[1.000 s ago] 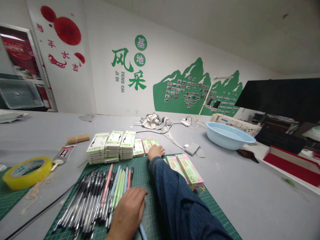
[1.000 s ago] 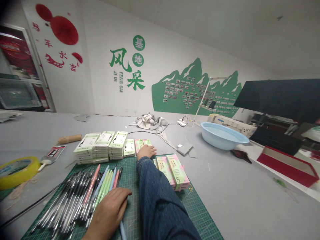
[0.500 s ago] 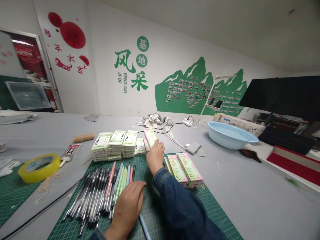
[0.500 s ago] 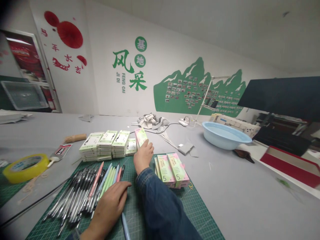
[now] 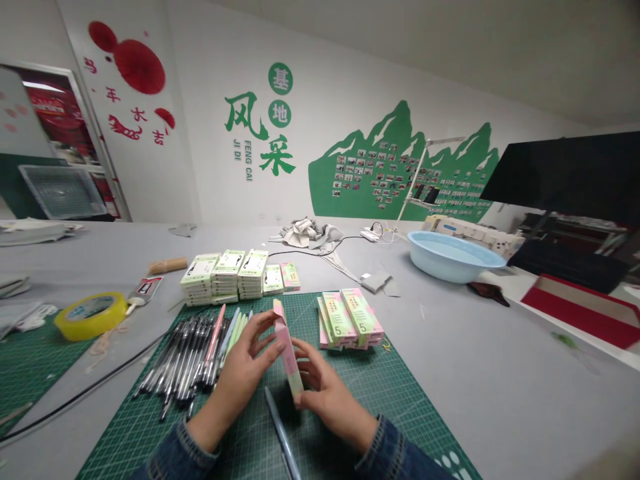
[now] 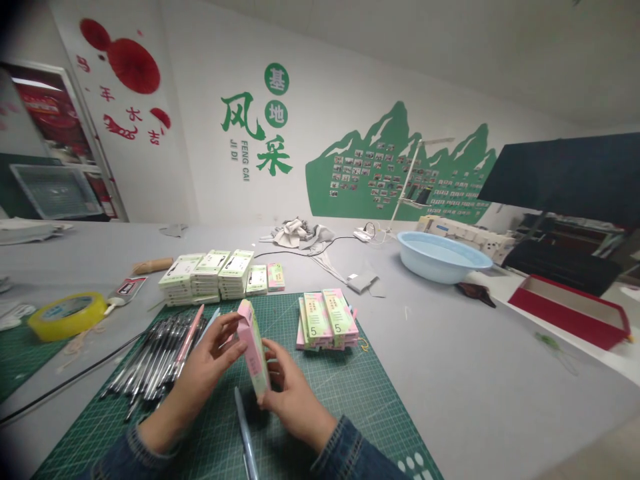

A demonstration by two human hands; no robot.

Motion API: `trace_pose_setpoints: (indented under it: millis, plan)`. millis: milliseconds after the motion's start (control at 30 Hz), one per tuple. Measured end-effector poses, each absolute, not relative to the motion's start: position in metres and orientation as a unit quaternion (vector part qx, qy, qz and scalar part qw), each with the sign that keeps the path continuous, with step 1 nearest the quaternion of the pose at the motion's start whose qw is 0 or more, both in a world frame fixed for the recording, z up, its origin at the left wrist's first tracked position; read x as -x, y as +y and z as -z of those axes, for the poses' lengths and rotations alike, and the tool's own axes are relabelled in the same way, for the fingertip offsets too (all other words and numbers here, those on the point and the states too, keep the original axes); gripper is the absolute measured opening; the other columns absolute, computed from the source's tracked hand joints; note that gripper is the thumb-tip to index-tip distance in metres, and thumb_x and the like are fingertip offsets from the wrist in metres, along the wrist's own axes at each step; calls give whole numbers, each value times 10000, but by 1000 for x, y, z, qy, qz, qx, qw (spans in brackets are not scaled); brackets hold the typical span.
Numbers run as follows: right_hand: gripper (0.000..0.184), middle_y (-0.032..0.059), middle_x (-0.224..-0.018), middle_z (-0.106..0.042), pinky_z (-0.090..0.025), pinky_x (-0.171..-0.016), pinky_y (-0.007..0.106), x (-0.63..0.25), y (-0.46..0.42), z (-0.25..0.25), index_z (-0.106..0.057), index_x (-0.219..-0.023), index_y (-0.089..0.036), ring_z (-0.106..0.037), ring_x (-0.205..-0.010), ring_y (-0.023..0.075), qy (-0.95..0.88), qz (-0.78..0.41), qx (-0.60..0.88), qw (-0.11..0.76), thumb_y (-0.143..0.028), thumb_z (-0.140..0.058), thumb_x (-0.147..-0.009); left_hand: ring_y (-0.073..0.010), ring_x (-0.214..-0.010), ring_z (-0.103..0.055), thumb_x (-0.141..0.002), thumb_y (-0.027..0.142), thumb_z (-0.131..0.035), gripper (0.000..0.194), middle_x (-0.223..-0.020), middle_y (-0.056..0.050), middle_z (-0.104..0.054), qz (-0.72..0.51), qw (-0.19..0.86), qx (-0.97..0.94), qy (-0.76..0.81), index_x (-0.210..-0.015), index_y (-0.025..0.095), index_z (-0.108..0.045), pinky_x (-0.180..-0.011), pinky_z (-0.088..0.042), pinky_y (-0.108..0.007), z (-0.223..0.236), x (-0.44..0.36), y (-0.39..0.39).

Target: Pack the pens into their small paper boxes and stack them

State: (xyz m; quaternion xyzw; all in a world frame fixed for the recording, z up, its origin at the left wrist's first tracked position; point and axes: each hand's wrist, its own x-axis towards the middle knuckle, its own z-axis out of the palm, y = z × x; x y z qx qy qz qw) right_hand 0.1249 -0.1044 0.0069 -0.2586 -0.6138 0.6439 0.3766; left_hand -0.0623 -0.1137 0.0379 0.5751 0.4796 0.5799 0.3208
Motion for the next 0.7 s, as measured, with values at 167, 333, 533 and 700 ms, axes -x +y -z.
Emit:
trace_pose_setpoints:
  millis: [167,333,533,700]
  plan:
    - [964,73,-1499,-465,-339,-1148,460,-124,-103,-28,-352,-1506,-306,-479,-1344,263,-636,-618,205,414,-164,-816,-674,-271,-1209,-597,-797,277,-735,235,-1312,-95,-603,-526,217,-663,487,-1017,235,-664,-990,-542,-416,-41,27,-139]
    - [691,55,-1108,-677,-510,-904,390,-130,-87,-28,-559,-1300,-248,-650,-969,225,-596,-652,188,429,-268,-866,-681,-236,-1168,-623,-878,289,-655,447,-1328,-96,-609,-522,166,-682,484,-1310,277,-541,-942,-559,-379,-48,35,-138]
    - [522,40,-982,-692,-499,-885,402,-143,-80,-21,-622,-1145,-229,-654,-912,221,-560,-651,213,467,-313,-869,-694,-262,-1111,-616,-829,127,-505,318,-1121,-75,-731,-275,30,-757,592,-1001,244,-746,-1022,-462,-450,-60,127,-88]
    - [480,33,-974,-688,-490,-875,393,-142,-83,-22,-626,-1134,-229,-645,-905,213,-567,-645,220,463,-296,-849,-714,-211,-1066,-634,-797,65,-469,379,-1067,-48,-735,-129,124,-843,507,-905,271,-768,-1018,-439,-368,-54,147,-65]
